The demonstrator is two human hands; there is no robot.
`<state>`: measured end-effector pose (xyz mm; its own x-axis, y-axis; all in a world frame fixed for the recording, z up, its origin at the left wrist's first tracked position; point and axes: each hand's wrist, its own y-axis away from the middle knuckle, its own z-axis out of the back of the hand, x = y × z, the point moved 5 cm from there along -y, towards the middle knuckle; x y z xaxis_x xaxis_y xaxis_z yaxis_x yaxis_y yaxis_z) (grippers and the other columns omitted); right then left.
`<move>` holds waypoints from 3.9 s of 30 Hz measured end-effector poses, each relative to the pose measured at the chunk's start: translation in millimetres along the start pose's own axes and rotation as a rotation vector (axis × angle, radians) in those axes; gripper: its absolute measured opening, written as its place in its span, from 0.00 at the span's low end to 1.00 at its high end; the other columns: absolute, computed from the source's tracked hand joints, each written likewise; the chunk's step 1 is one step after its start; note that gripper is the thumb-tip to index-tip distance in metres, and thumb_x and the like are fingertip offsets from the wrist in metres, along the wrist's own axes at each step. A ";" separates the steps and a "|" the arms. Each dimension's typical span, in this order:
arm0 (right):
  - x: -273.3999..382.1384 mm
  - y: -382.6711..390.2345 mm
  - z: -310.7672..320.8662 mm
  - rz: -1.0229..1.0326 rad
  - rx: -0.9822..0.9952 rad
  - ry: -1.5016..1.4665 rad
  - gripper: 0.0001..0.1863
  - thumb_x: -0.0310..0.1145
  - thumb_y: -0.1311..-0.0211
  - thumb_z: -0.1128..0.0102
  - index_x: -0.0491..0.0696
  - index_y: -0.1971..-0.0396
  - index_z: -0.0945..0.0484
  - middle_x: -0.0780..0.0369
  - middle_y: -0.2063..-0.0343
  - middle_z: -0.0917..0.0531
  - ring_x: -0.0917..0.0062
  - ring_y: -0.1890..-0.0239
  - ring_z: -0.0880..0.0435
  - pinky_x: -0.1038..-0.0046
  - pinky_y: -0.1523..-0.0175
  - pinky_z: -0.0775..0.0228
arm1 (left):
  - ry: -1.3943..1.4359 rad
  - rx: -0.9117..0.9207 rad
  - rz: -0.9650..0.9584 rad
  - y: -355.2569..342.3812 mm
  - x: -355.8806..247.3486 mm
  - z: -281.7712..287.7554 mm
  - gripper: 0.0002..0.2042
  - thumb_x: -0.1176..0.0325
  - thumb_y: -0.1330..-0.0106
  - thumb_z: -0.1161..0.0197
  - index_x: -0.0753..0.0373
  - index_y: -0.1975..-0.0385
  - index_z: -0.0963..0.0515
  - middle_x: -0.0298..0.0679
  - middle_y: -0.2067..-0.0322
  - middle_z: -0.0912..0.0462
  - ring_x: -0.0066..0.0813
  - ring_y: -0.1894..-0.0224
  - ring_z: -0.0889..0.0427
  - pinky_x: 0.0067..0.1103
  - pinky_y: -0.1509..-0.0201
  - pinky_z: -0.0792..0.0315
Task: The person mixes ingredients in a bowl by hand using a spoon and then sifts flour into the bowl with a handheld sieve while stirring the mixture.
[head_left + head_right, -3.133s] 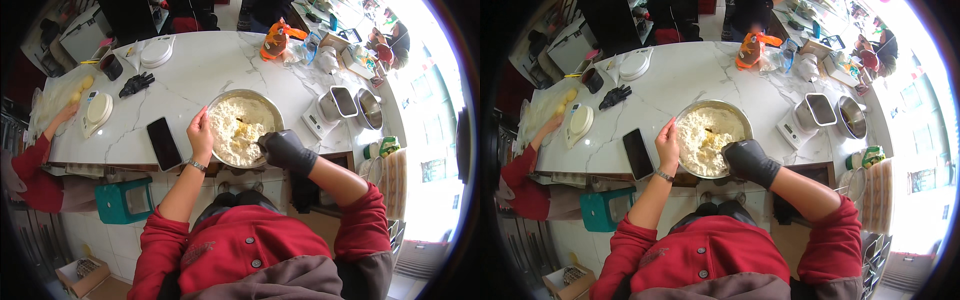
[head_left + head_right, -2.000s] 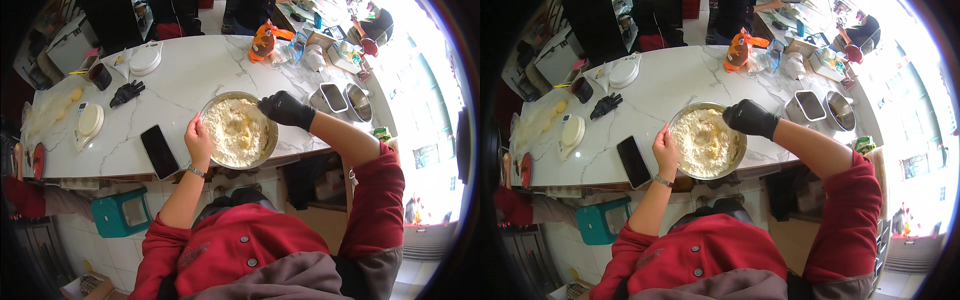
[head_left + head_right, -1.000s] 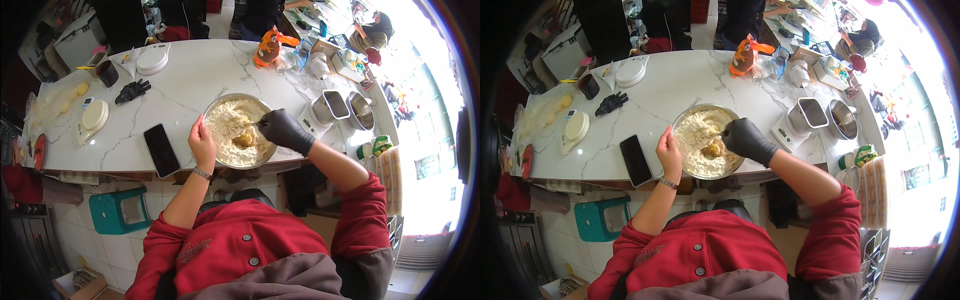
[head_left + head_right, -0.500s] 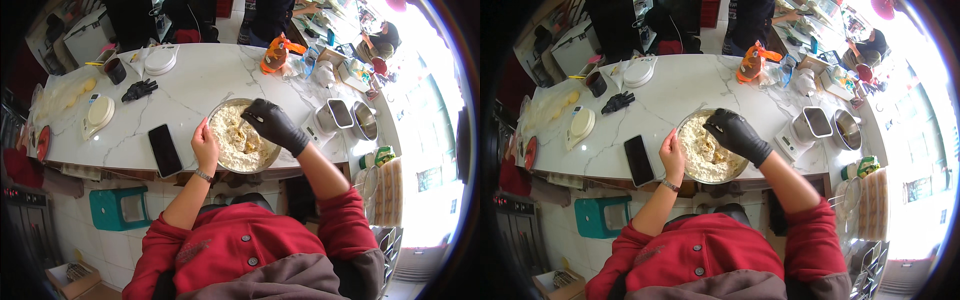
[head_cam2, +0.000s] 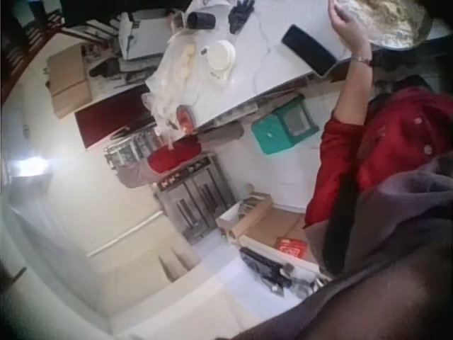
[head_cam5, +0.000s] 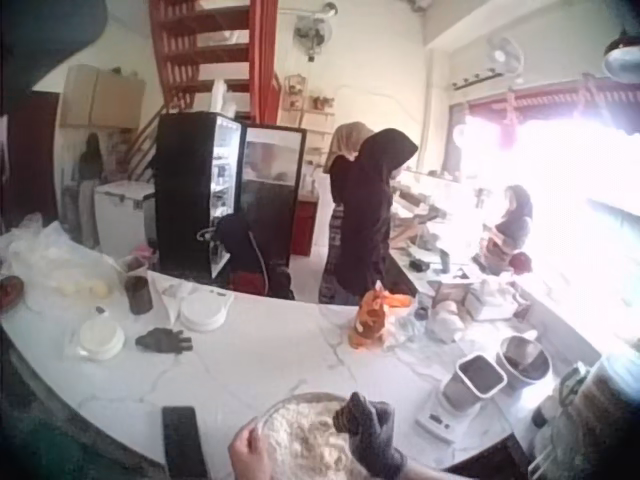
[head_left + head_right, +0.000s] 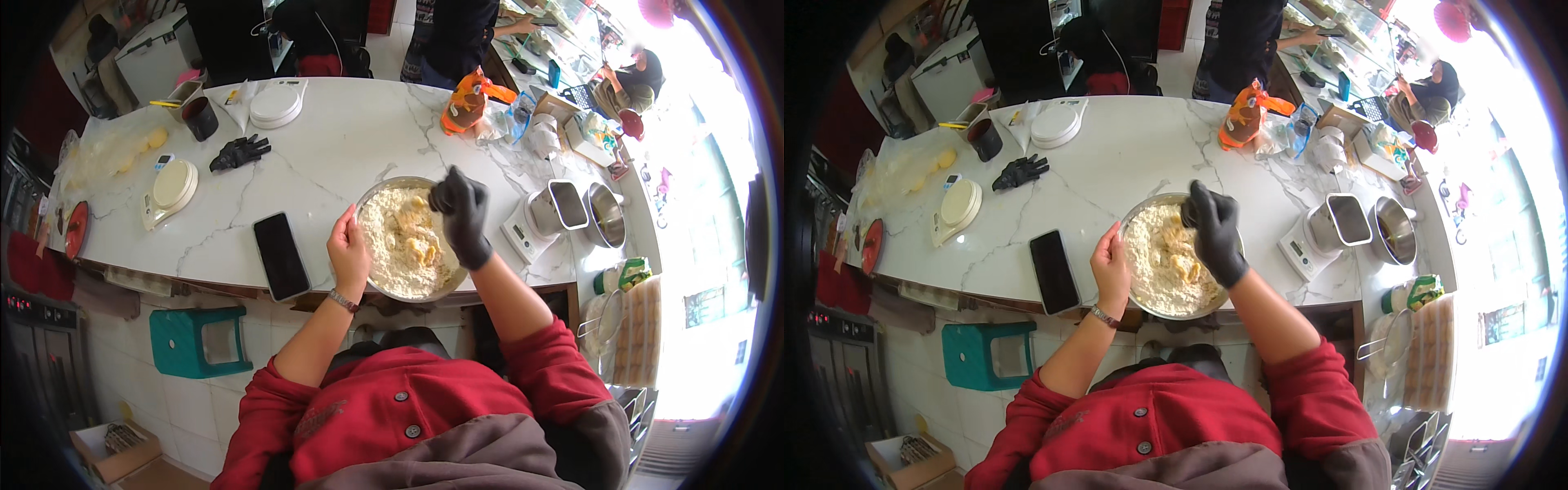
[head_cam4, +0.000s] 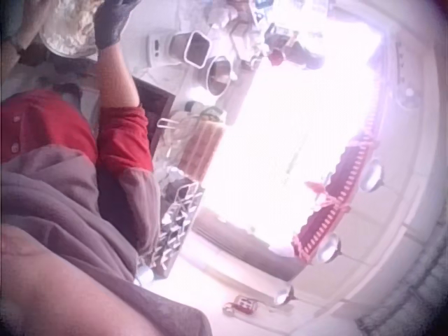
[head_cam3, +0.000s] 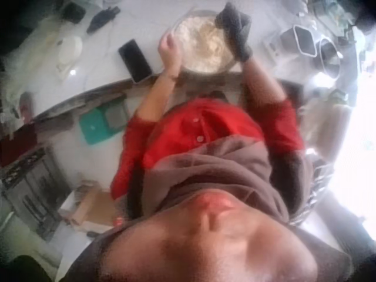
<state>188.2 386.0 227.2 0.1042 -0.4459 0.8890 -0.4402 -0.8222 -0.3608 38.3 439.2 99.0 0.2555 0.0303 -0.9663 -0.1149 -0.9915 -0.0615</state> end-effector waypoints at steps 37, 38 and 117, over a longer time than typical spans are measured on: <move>-46.9 16.8 35.2 -0.145 -0.289 0.446 0.24 0.41 0.37 0.54 0.51 0.92 0.46 0.71 0.95 0.46 0.87 0.93 0.49 0.80 0.86 0.57 | -0.325 -0.094 -0.233 2.5 -8.8 1.3 0.12 0.71 0.38 0.52 0.64 0.56 0.28 0.35 0.84 0.29 0.17 0.82 0.36 0.17 0.76 0.37; -46.4 9.2 40.2 -0.141 -0.272 0.412 0.24 0.42 0.37 0.54 0.51 0.92 0.45 0.71 0.95 0.45 0.87 0.93 0.49 0.81 0.86 0.57 | -0.324 -0.080 -0.233 3.2 -11.4 -0.8 0.12 0.71 0.38 0.52 0.64 0.56 0.28 0.35 0.84 0.29 0.17 0.82 0.36 0.17 0.76 0.37; -68.2 18.7 31.2 -0.173 -0.103 0.070 0.21 0.38 0.36 0.55 0.50 0.90 0.42 0.72 0.93 0.45 0.88 0.90 0.50 0.80 0.83 0.57 | -1.416 -0.213 -0.117 -205.5 -313.6 198.8 0.26 0.73 0.45 0.54 0.70 0.44 0.47 0.46 0.74 0.21 0.30 0.86 0.25 0.24 0.84 0.31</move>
<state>200.8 390.0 151.0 0.1253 -0.2720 0.9541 -0.5100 -0.8425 -0.1732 -209.1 658.6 365.0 -0.9140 0.0843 -0.3969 0.0150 -0.9704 -0.2408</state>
